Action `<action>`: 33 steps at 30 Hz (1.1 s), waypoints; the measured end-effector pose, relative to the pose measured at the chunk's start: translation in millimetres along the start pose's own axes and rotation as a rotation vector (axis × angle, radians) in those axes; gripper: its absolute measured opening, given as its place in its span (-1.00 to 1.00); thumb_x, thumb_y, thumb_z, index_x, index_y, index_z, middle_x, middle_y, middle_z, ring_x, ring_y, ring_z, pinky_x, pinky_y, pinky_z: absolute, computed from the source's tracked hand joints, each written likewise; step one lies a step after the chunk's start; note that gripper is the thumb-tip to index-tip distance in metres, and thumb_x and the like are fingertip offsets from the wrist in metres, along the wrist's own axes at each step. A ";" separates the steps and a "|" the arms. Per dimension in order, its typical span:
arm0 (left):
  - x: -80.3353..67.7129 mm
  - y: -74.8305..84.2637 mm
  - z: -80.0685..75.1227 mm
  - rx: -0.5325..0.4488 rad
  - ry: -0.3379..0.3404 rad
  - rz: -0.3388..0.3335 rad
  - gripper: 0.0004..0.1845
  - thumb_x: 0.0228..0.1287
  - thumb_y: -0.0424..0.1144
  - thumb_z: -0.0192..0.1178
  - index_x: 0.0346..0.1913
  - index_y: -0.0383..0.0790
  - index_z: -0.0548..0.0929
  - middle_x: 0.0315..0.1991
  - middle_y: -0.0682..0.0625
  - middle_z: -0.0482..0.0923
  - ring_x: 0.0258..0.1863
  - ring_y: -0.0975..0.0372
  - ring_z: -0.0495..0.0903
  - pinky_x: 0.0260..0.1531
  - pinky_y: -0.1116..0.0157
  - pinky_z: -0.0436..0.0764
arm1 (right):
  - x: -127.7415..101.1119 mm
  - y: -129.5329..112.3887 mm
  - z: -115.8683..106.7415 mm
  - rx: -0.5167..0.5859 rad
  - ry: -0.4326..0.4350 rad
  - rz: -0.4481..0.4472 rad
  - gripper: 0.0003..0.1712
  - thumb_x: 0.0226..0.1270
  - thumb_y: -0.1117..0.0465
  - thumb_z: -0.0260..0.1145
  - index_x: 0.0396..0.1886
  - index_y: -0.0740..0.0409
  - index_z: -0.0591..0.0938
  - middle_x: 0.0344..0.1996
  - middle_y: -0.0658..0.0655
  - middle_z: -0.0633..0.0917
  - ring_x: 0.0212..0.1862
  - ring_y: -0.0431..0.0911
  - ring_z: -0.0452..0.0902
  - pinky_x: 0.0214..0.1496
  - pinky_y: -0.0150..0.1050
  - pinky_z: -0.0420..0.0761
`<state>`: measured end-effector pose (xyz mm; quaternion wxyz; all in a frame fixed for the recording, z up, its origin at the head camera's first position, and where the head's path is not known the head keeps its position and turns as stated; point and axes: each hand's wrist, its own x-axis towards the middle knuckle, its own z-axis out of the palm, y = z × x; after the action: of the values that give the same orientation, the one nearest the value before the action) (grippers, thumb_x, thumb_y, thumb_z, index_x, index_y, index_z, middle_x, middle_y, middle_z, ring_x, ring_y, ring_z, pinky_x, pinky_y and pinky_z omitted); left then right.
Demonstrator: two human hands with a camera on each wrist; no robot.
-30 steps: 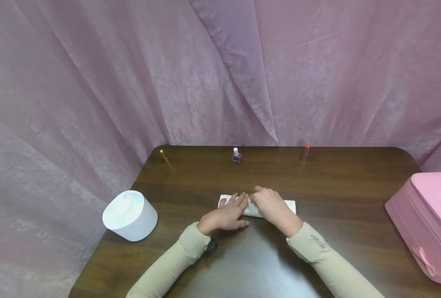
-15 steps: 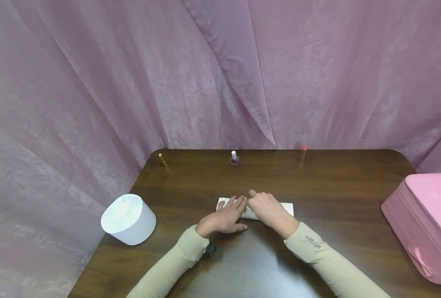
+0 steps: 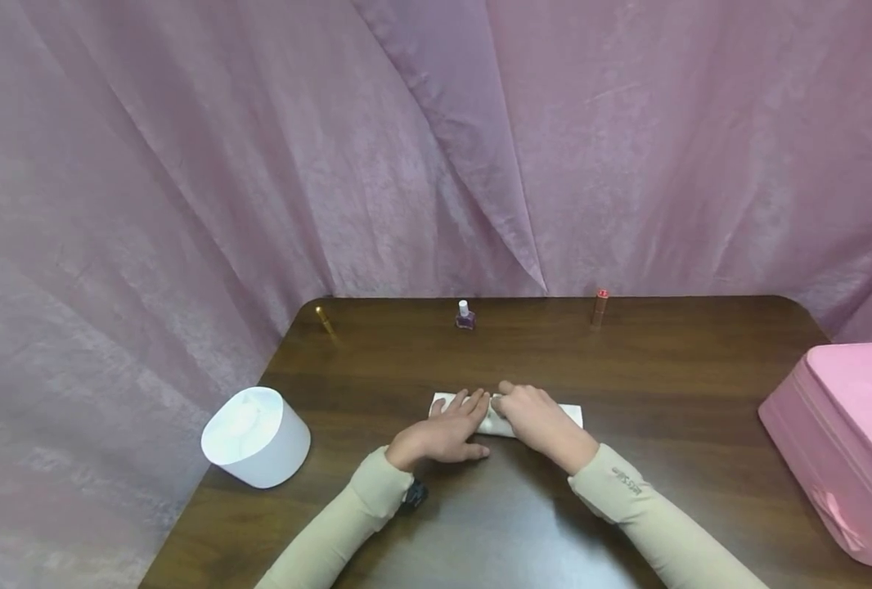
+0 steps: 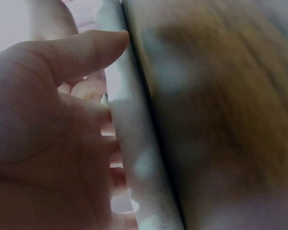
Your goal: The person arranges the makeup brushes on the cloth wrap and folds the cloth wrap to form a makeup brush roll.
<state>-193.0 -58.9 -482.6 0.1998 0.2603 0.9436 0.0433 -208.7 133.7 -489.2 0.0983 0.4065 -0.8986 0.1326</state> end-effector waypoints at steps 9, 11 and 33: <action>-0.5 -0.8 -6.5 -0.027 -0.004 0.011 -0.09 0.48 0.13 0.13 0.64 -0.17 -0.05 0.64 -0.10 -0.13 0.59 -0.07 -0.16 0.44 -0.21 -0.07 | -6.0 3.5 -13.3 0.202 0.018 0.100 -0.78 0.15 0.55 0.34 -0.33 0.17 0.60 -0.37 0.02 0.60 -0.41 -0.13 0.53 -0.39 -0.19 0.57; -1.1 -2.4 -8.2 -0.039 -0.005 0.010 -0.11 0.48 0.13 0.13 0.64 -0.15 -0.03 0.64 -0.11 -0.12 0.59 -0.09 -0.16 0.44 -0.23 -0.09 | -8.5 4.0 -15.4 0.235 0.010 0.136 -0.77 0.16 0.51 0.38 -0.22 0.21 0.61 -0.28 0.08 0.64 -0.30 -0.06 0.59 -0.29 -0.12 0.62; -3.9 -34.8 -20.8 -0.217 0.103 0.022 -0.19 0.56 0.15 -0.02 0.64 -0.16 -0.01 0.64 -0.19 -0.20 0.58 -0.20 -0.23 0.41 -0.30 -0.10 | -29.2 14.6 -26.1 0.216 -0.002 0.249 -0.45 0.51 0.10 0.27 0.34 0.33 0.51 0.20 0.37 0.54 0.23 0.32 0.45 0.15 0.39 0.40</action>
<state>-214.8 -90.3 -468.6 0.1775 0.2450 0.9395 0.1605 -199.0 171.8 -475.1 0.0359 0.3005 -0.9227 0.2389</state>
